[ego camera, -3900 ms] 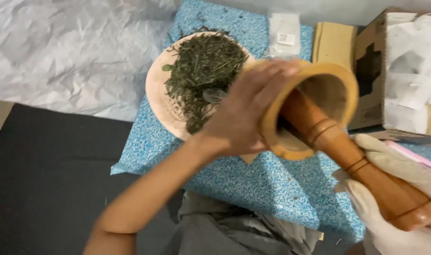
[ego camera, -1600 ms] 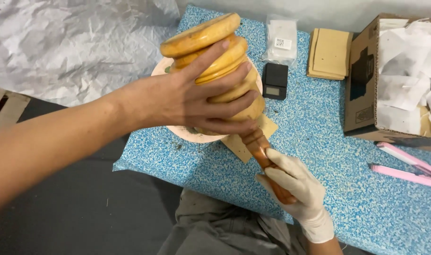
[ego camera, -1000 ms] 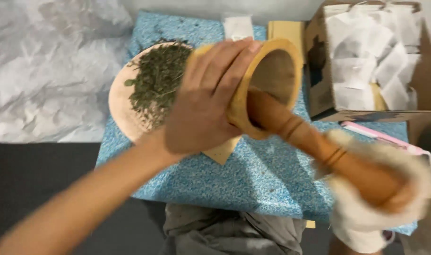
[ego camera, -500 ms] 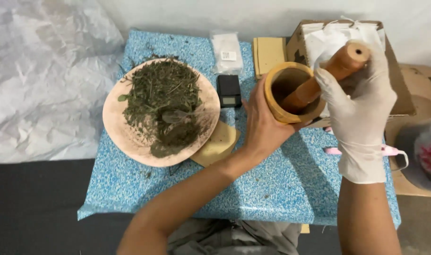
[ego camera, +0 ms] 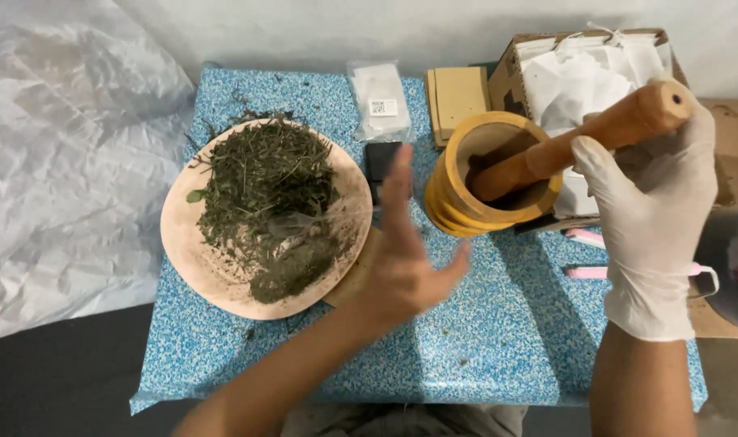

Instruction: Grinding tea leaves and then bagging and weighing them into small pouches.

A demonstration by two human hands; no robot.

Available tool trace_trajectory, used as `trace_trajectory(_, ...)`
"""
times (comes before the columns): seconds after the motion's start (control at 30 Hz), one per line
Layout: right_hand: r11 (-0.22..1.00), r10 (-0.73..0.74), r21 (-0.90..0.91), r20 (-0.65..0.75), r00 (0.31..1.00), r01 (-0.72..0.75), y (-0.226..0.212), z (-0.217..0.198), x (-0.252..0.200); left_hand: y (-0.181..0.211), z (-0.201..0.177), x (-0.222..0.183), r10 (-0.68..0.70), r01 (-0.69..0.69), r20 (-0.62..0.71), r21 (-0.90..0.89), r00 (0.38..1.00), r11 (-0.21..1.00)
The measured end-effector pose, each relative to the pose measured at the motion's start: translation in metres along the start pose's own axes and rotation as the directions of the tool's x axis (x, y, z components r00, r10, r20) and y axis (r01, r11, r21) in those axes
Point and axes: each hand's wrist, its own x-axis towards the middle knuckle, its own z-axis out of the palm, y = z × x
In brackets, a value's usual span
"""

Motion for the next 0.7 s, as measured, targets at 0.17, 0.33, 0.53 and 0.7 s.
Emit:
trace_trajectory(0.17,0.998,-0.011,-0.061,0.030,0.999,0.013,-0.018,-0.002,-0.014,-0.047,-0.067,0.048,-0.233,0.217,-0.008,0.402,0.972,0.890)
trace_trajectory(0.33,0.964,0.064,-0.255,-0.068,0.996,-0.079,-0.057,0.003,-0.049,-0.137,-0.083,0.069,0.026,-0.129,0.167,0.643,0.986,0.755)
trace_trajectory(0.53,0.955,-0.249,-0.242,-0.327,0.912,0.174,-0.023,0.018,-0.119,-0.192,-0.065,0.074,-0.114,-0.382,0.470,0.817,0.875,0.433)
trace_trajectory(0.7,0.988,-0.121,-0.107,-0.124,0.985,0.108,-0.044,0.056,-0.144,-0.194,-0.066,0.078,-0.276,-0.350,0.508,0.814,0.816,0.464)
